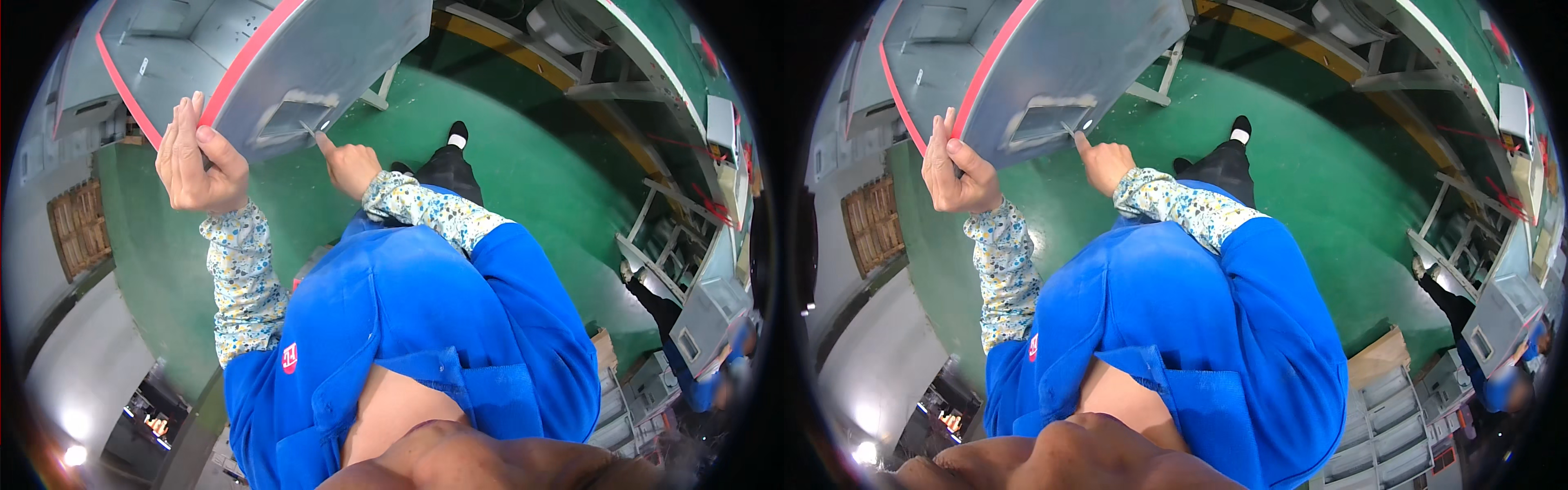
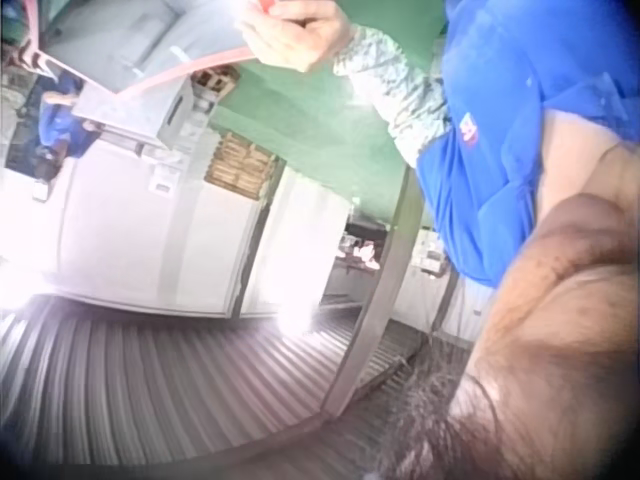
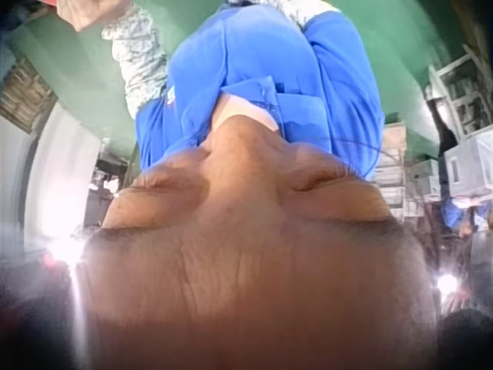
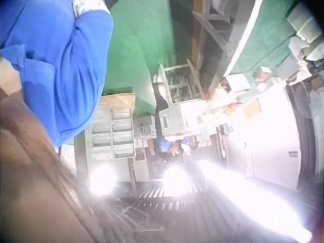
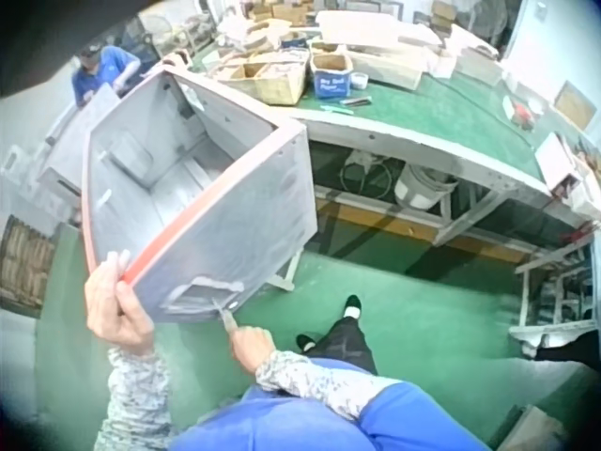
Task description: The person deburrs the edges of cutouts on a metal box using a hand tool.
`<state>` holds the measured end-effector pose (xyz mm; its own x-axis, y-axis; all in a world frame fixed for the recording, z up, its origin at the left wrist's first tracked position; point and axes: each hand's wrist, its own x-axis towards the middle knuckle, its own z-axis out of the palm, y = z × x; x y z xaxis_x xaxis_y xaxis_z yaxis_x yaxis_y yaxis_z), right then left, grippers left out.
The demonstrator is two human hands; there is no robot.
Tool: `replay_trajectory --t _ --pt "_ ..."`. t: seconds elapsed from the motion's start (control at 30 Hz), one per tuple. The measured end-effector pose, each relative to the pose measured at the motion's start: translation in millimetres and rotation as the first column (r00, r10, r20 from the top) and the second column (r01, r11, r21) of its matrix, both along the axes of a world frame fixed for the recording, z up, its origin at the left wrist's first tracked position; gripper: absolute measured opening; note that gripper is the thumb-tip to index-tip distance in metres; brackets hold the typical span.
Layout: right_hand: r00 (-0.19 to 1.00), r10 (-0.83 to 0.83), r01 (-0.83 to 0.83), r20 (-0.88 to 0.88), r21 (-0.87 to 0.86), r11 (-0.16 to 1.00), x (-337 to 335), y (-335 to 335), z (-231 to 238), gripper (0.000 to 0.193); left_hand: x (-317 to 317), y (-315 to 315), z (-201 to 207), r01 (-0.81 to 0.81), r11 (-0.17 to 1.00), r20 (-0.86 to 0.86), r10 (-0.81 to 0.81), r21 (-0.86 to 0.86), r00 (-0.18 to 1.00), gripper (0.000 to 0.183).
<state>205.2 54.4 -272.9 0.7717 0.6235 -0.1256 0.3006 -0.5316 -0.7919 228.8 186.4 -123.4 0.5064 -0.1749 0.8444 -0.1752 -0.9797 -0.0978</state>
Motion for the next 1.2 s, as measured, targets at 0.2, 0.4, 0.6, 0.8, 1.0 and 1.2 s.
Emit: replay_trajectory --t 0.2,0.4,0.6,0.8,1.0,1.2 --pt "0.996 -0.087 0.089 -0.023 0.206 0.975 -10 -13 39 0.046 -2 4 -2 0.015 1.000 0.004 -0.015 -0.025 1.000 0.024" --pt "0.993 -0.081 0.052 0.089 0.292 0.955 5 4 74 0.044 0 4 -5 0.046 0.994 0.035 -0.043 -0.100 0.998 0.024" --pt "0.994 0.015 -0.036 0.111 0.188 0.982 -5 -10 93 0.055 -5 -1 -4 -0.004 0.996 -0.009 0.004 -0.094 1.000 0.023" --pt "0.993 0.070 -0.085 0.097 0.168 0.982 4 -11 109 0.055 -2 2 -8 0.051 0.992 0.043 -0.046 -0.119 0.998 0.021" --pt "0.989 0.093 -0.104 0.116 0.090 0.991 15 -4 112 0.053 0 1 -4 0.044 0.997 0.024 -0.042 -0.067 0.999 0.021" --pt "0.970 0.108 -0.125 0.217 0.070 0.990 21 -3 107 0.053 7 -1 -2 0.107 0.993 0.106 -0.102 -0.046 0.989 0.022"
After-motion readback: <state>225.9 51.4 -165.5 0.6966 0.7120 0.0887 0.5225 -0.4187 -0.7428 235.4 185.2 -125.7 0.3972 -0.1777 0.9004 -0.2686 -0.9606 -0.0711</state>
